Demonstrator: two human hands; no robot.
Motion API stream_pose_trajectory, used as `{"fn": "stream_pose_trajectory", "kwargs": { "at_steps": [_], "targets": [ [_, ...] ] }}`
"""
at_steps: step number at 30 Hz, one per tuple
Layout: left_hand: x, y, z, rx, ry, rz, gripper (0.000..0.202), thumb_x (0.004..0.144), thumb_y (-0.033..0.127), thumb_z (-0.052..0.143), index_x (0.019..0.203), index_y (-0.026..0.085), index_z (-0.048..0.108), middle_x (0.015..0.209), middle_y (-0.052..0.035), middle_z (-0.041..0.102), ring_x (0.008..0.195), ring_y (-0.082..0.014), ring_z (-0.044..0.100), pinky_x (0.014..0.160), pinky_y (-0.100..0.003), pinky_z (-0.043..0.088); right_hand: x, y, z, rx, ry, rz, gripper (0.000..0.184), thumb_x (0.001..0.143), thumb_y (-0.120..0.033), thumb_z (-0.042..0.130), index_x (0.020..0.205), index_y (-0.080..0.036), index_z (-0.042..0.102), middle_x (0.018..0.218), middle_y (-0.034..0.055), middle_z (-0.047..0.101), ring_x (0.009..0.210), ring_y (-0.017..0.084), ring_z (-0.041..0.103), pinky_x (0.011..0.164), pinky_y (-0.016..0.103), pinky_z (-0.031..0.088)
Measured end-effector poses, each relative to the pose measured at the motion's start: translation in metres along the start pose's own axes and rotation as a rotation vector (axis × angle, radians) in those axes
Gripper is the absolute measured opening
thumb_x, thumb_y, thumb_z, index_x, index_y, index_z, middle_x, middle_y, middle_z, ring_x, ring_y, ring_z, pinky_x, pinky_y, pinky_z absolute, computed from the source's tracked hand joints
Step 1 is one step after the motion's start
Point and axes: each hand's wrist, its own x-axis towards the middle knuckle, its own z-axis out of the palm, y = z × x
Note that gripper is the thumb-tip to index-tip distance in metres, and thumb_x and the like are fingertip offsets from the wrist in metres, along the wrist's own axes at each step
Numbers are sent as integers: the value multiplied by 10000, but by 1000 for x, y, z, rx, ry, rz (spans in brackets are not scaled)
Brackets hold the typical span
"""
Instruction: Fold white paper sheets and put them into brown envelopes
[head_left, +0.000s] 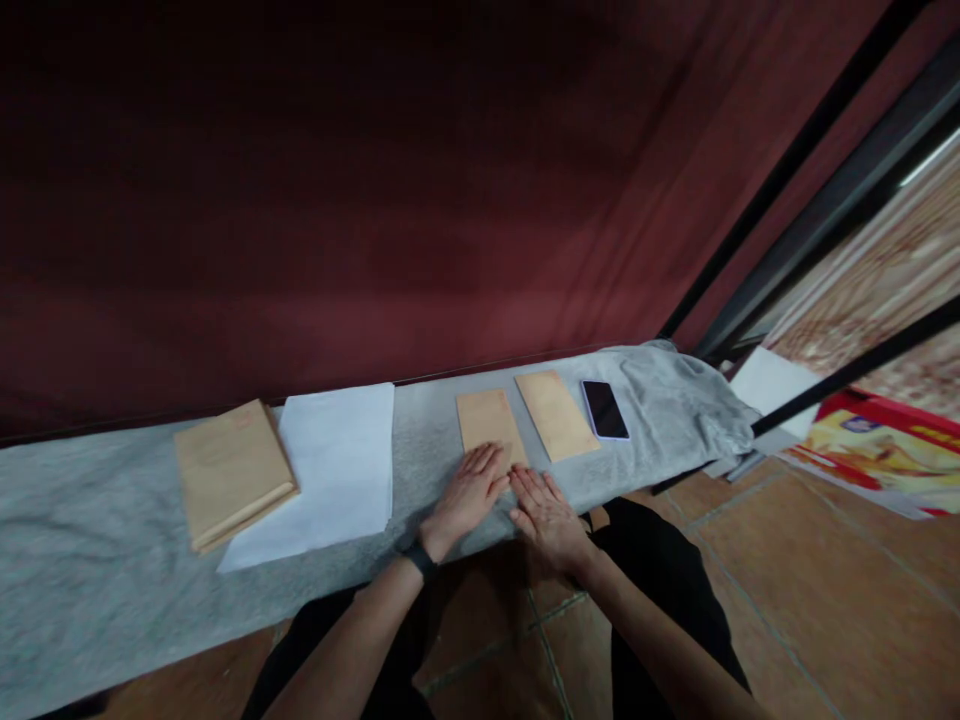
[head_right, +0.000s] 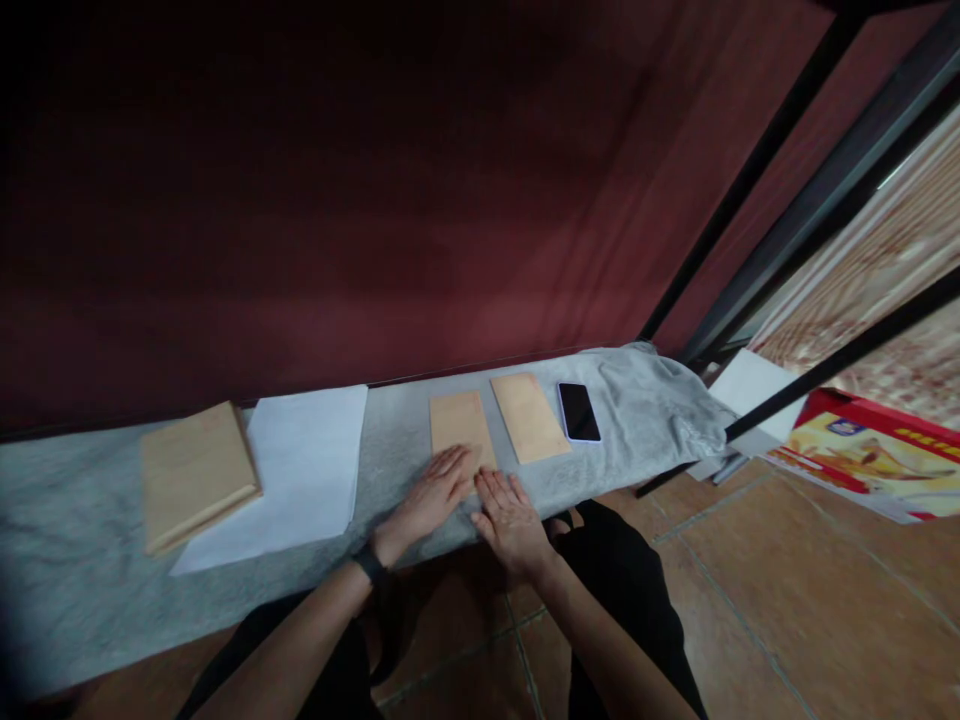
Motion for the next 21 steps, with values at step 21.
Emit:
{"fn": "stream_pose_trajectory", "kwargs": {
  "at_steps": [21],
  "targets": [
    [121, -20, 35, 699, -50, -177, 620, 1048, 426, 267, 1578, 113, 339, 1648, -116, 328, 1549, -226, 248, 1275, -432, 153, -15, -6, 18, -128, 184, -42, 644, 998, -367, 557, 1569, -141, 362, 1583, 114, 455, 1455, 256, 427, 1233, 445, 295]
  ]
}}
